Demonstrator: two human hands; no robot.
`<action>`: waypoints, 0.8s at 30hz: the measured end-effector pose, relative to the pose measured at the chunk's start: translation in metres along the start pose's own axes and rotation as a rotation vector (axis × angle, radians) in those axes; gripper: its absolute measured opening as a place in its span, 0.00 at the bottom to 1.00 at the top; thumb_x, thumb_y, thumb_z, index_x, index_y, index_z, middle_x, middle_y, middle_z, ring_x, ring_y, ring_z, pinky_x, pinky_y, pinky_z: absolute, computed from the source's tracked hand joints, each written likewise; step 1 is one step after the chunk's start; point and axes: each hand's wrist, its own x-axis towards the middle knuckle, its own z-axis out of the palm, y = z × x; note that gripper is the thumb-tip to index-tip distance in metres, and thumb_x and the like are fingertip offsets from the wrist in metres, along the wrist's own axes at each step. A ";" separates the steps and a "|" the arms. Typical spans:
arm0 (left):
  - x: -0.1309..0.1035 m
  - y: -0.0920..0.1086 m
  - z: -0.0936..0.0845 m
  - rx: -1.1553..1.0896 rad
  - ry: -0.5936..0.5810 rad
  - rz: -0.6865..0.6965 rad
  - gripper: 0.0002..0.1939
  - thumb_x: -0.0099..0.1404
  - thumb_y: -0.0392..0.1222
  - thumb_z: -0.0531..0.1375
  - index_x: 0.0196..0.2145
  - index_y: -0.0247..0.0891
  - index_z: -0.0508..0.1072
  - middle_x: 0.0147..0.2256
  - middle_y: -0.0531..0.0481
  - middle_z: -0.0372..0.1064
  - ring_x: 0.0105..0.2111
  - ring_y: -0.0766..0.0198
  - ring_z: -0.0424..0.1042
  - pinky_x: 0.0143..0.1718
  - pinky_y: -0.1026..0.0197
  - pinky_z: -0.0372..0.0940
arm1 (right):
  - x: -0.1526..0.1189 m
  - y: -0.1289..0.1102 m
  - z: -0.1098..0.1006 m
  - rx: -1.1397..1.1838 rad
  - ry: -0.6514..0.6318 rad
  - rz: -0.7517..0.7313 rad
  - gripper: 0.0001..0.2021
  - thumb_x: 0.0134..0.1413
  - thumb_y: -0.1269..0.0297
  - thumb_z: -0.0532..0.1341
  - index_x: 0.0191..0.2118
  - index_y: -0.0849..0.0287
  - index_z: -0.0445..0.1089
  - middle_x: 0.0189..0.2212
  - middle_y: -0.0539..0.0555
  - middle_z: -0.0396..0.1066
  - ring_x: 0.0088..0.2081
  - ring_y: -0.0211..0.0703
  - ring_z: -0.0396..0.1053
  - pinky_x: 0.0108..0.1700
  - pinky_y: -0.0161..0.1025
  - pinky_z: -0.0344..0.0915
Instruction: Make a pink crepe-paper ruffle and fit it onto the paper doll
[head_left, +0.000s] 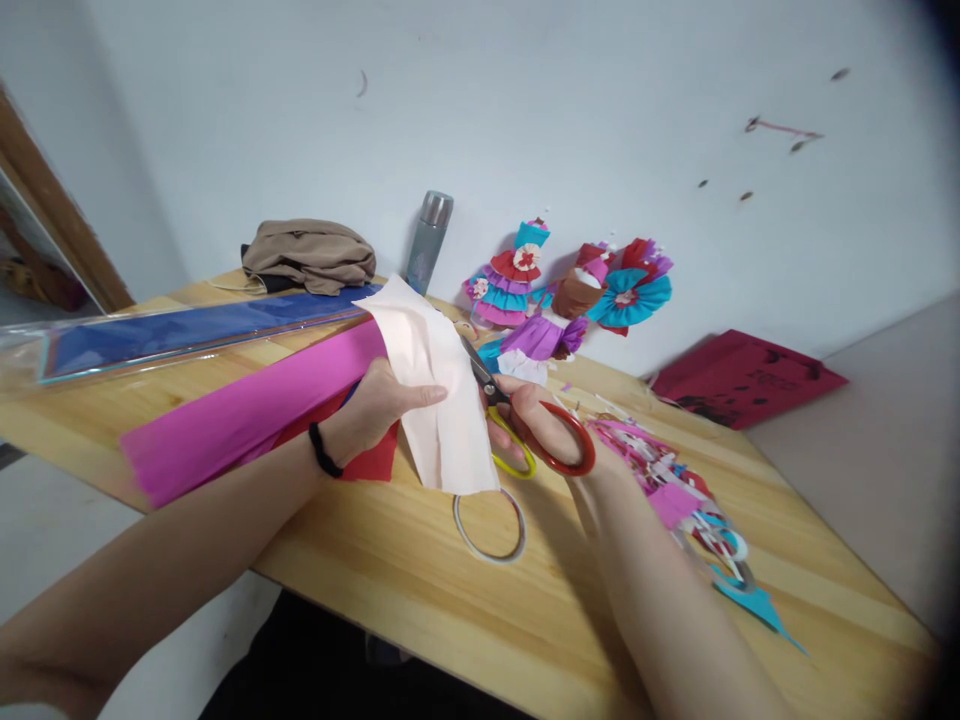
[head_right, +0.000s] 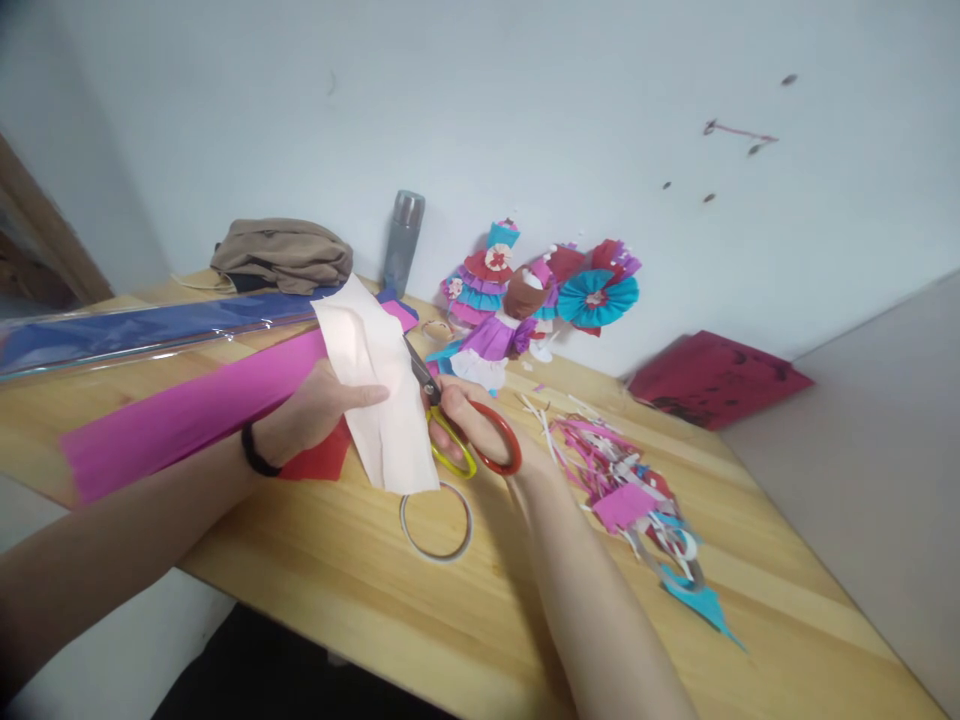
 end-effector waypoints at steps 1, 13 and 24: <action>0.000 0.001 0.000 0.009 0.005 -0.005 0.21 0.52 0.43 0.72 0.42 0.32 0.77 0.45 0.38 0.76 0.44 0.48 0.75 0.51 0.46 0.68 | 0.000 -0.001 0.001 0.006 0.011 0.012 0.30 0.53 0.30 0.51 0.33 0.57 0.60 0.16 0.43 0.58 0.12 0.30 0.52 0.14 0.31 0.50; -0.003 0.009 0.005 0.049 -0.003 -0.025 0.21 0.52 0.41 0.70 0.42 0.30 0.76 0.45 0.38 0.76 0.45 0.48 0.75 0.51 0.46 0.67 | -0.003 -0.001 -0.002 0.024 -0.032 0.031 0.31 0.52 0.29 0.51 0.38 0.56 0.62 0.20 0.45 0.61 0.15 0.32 0.54 0.16 0.33 0.53; -0.005 0.011 0.013 0.095 0.019 -0.050 0.25 0.50 0.41 0.71 0.45 0.29 0.73 0.47 0.35 0.75 0.46 0.48 0.74 0.52 0.46 0.66 | 0.000 -0.001 -0.001 0.137 -0.038 0.002 0.29 0.54 0.30 0.50 0.38 0.55 0.62 0.20 0.45 0.63 0.15 0.33 0.55 0.17 0.34 0.51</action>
